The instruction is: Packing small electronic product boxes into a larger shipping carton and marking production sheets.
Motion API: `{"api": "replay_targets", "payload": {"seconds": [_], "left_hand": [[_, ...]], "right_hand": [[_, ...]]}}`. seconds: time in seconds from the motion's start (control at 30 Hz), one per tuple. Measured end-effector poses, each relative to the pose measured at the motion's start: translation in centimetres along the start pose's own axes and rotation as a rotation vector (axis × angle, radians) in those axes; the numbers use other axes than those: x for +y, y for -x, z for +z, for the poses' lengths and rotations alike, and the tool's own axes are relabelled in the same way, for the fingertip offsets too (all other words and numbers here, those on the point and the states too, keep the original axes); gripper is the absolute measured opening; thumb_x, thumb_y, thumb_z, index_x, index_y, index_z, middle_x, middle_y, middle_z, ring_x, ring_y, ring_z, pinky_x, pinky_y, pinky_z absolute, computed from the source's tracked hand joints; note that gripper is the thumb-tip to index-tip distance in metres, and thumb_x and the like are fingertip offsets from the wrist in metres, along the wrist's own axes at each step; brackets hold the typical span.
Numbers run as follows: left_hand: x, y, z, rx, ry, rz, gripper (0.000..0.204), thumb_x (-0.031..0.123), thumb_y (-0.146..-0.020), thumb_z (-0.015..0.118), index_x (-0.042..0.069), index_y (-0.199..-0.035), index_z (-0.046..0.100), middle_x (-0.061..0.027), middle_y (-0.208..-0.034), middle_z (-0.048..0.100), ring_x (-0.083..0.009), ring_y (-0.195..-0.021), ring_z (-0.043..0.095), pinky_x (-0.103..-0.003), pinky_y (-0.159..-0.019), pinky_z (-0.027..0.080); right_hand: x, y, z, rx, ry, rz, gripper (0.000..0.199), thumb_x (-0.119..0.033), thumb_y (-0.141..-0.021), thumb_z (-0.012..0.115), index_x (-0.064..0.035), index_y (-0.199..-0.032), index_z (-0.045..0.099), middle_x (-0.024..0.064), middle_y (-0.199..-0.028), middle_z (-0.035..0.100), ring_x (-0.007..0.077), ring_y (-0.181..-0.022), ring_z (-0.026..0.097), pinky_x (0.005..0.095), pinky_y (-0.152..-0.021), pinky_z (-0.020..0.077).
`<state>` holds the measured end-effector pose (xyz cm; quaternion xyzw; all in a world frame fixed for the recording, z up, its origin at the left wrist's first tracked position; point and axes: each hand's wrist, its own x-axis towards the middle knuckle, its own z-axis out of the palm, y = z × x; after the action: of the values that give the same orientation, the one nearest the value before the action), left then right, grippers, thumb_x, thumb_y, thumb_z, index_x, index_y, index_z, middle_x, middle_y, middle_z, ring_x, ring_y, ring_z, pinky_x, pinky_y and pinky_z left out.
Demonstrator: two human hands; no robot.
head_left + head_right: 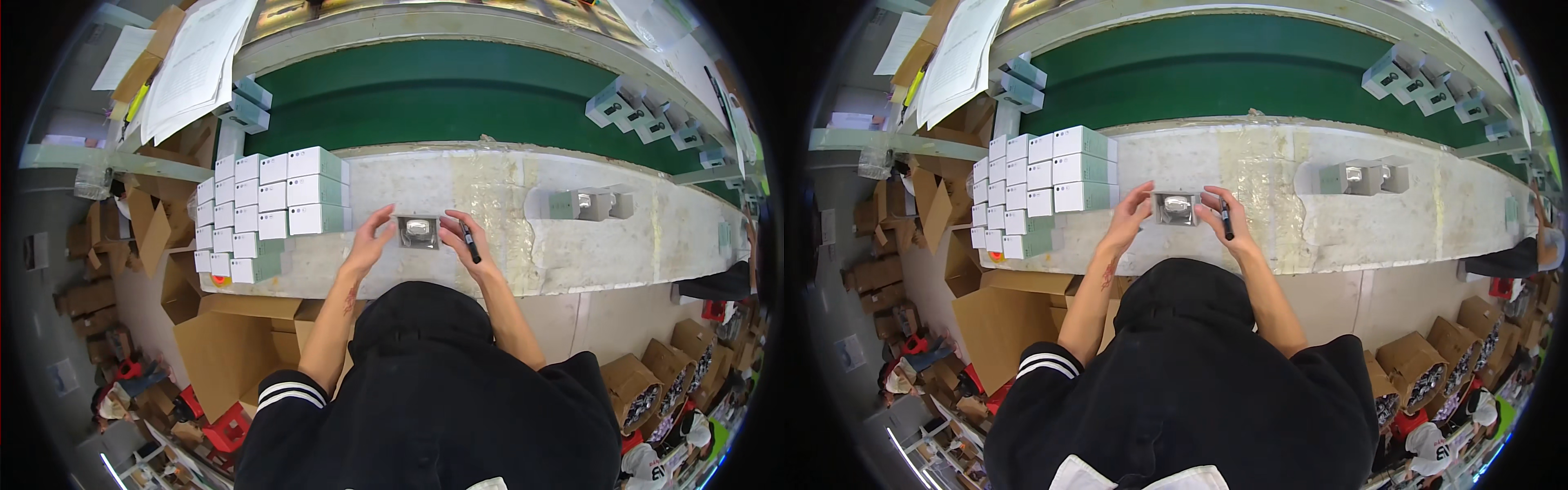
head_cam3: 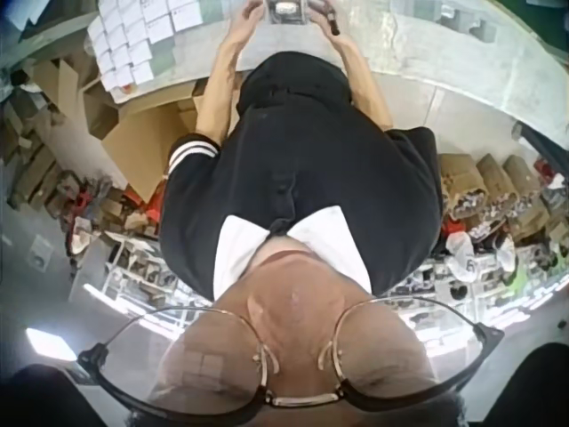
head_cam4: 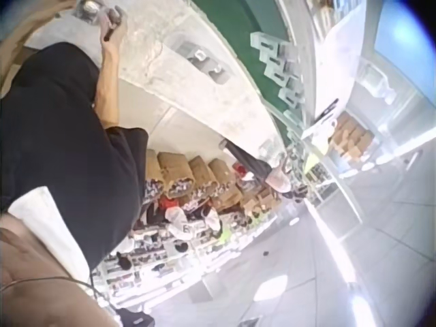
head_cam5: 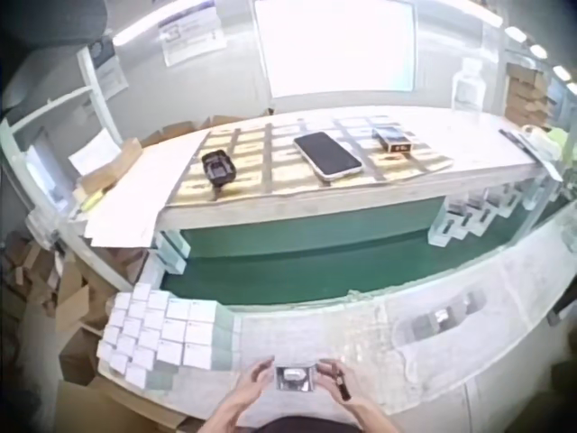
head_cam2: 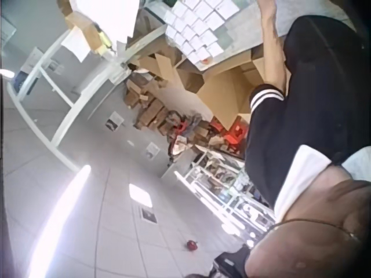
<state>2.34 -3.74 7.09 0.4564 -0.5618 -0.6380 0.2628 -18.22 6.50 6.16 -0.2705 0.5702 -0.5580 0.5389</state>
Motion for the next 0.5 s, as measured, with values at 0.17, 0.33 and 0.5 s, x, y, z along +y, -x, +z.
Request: {"api": "replay_targets", "payload": {"seconds": [0.17, 0.33, 0.5], "left_hand": [[-0.4, -1.5, 2.3, -0.166, -0.040, 0.057, 0.034, 0.002, -0.086, 0.062, 0.003, -0.119, 0.057, -0.0077, -0.113, 0.061, -0.0160, -0.101, 0.058, -0.030, -0.089, 0.046], [-1.0, -1.3, 2.1, -0.066, -0.129, 0.318, 0.036, -0.005, -0.081, 0.062, 0.004, -0.116, 0.060, -0.0111, -0.116, 0.062, -0.0210, -0.102, 0.060, -0.030, -0.091, 0.046], [3.2, 0.7, -1.2, -0.325, -0.929, 0.688, 0.047, 0.008, -0.077, 0.067, 0.013, -0.123, 0.059, -0.0164, -0.134, 0.049, -0.0326, -0.127, 0.043, -0.040, -0.103, 0.035]], "right_hand": [[-1.6, -0.5, 1.7, 0.176, 0.277, -0.228, 0.042, -0.007, -0.076, 0.073, -0.0059, -0.114, 0.055, 0.0114, -0.109, 0.062, 0.0251, -0.103, 0.060, 0.0321, -0.079, 0.0520], [-1.8, -0.6, 2.2, 0.178, 0.451, -0.508, 0.032, 0.003, -0.073, 0.068, -0.0049, -0.103, 0.059, 0.0134, -0.102, 0.063, 0.0278, -0.092, 0.063, 0.0345, -0.075, 0.0513], [-2.9, -0.2, -0.3, -0.113, 0.713, -0.763, 0.033, 0.010, -0.070, 0.059, -0.0048, -0.099, 0.061, 0.0125, -0.102, 0.065, 0.0320, -0.098, 0.062, 0.0376, -0.079, 0.0509]]}}
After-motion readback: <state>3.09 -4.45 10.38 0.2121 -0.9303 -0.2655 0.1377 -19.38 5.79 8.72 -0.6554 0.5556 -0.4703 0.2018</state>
